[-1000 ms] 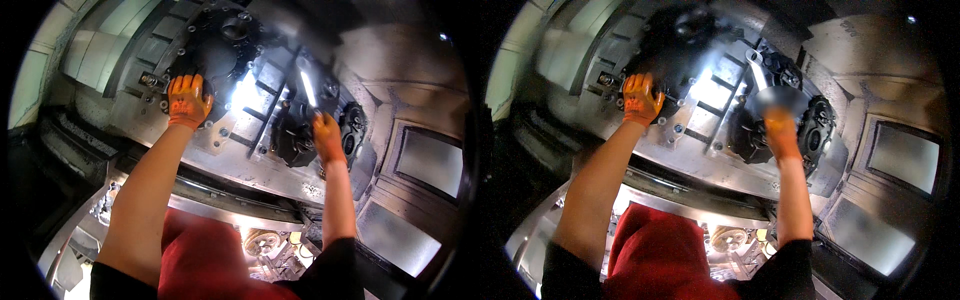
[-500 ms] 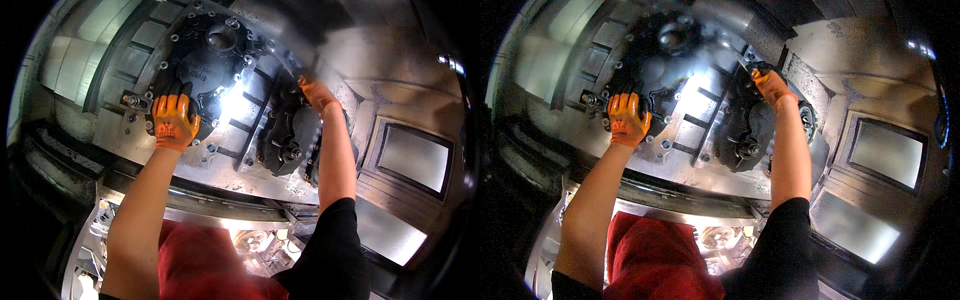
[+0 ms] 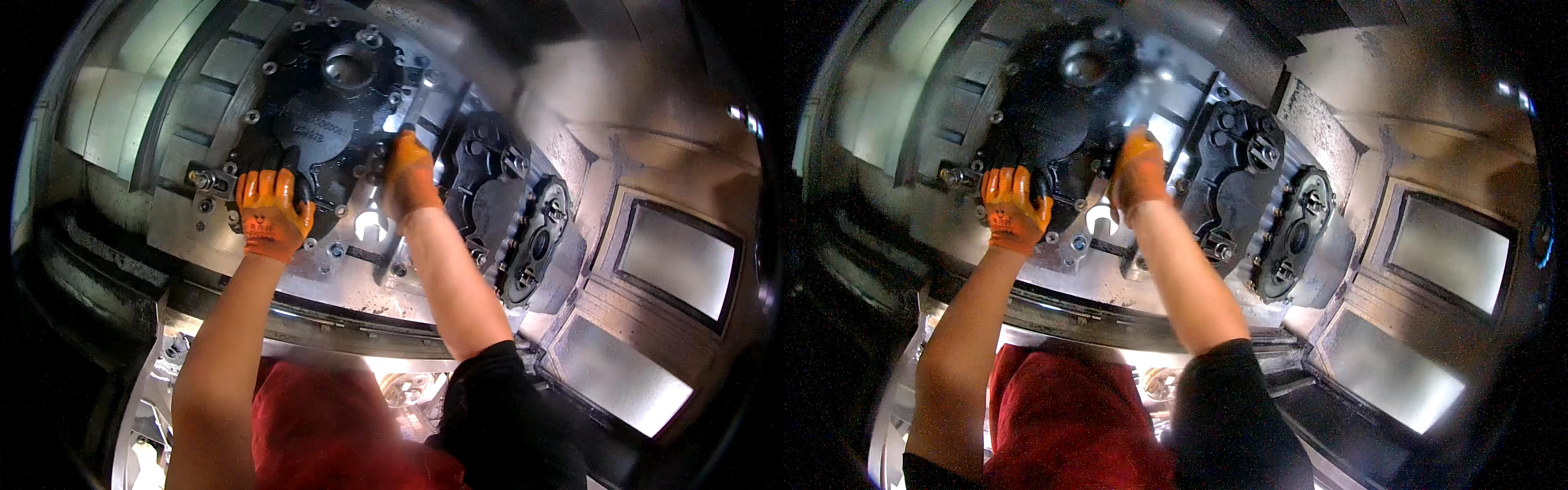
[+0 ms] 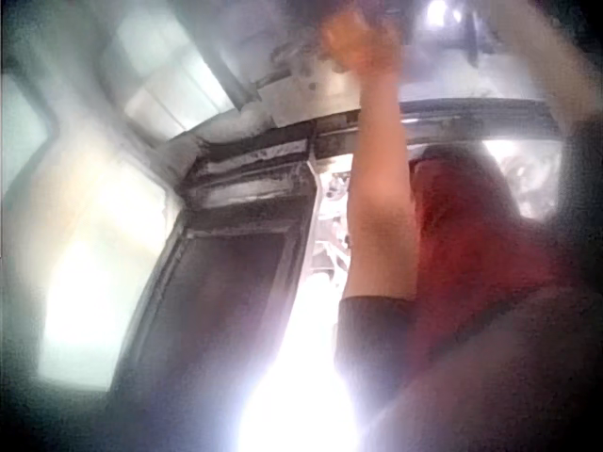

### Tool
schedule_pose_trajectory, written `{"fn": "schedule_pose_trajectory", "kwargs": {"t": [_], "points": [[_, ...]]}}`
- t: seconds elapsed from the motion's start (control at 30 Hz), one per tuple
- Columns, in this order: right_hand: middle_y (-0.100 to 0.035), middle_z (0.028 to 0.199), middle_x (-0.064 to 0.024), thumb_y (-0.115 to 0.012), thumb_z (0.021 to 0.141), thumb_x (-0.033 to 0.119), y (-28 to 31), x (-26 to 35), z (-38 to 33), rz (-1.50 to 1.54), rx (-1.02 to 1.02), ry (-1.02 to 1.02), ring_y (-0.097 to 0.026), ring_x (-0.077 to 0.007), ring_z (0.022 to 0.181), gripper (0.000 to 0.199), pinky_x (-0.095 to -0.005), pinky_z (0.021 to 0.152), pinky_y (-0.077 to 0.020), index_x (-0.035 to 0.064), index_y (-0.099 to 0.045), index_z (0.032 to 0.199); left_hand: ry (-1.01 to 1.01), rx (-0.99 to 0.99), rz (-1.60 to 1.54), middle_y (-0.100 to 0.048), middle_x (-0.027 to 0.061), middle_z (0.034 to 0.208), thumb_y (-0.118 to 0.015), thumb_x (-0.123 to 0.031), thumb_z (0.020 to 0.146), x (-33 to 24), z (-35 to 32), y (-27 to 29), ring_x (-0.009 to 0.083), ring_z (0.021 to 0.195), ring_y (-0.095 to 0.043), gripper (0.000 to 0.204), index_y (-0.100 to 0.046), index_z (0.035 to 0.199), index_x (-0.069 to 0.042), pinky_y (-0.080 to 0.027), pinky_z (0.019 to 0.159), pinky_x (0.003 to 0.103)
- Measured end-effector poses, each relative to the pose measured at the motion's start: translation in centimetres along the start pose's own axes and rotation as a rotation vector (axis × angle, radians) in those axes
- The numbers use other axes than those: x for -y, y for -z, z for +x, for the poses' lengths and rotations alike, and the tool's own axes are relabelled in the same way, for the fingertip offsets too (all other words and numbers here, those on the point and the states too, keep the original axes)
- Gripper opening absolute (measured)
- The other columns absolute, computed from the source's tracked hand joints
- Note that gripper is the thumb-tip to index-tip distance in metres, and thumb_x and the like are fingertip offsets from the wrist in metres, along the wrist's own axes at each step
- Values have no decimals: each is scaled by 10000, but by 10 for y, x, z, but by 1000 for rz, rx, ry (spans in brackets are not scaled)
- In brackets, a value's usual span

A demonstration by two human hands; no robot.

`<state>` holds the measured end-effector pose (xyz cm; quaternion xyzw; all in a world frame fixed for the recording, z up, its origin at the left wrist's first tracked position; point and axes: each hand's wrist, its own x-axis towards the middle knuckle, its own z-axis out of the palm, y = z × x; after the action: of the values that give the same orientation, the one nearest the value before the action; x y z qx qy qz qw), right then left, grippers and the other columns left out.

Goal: The person places a metal casing into a CNC machine bed and secures it using a wrench to tighten bolts on mounting fixtures.

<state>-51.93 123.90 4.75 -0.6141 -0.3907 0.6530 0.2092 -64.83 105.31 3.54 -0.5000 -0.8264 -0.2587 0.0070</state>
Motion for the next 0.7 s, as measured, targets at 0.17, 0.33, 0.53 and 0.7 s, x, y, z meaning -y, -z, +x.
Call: {"fn": "schedule_pose_trajectory", "kwargs": {"t": [0.17,0.33,0.53,0.7], "points": [[-600,916,-22,-509,1010,189,38,42,-29,-108,124,192,-568,-108,797,204,-228,736,-492,56,-581,1146,60,66,-17,-533,216,971,-693,-213,626,5,3,3,411,936,-503,513,-552,1057,27,-388,912,532],[-628,1026,-9,-539,993,160,96,100,13,-796,244,99,-560,-130,963,203,-266,864,-464,68,-599,1165,-18,-64,49,-527,181,909,-673,-230,619,4,10,-2,374,874,-507,435,-562,978,-11,-403,860,502],[-640,955,-20,-505,980,241,106,65,34,-470,297,-38,-589,-156,864,189,-285,799,-473,118,-617,1071,29,42,-19,-527,208,916,-658,-222,637,0,8,1,402,875,-506,447,-554,996,25,-409,849,524],[-635,890,-83,-468,983,345,-12,33,-17,308,133,-291,-615,-198,875,320,-333,735,-523,68,-623,1025,11,-63,56,-515,158,878,-717,-235,572,11,2,-1,352,848,-506,445,-558,938,-40,-406,828,480]]}}
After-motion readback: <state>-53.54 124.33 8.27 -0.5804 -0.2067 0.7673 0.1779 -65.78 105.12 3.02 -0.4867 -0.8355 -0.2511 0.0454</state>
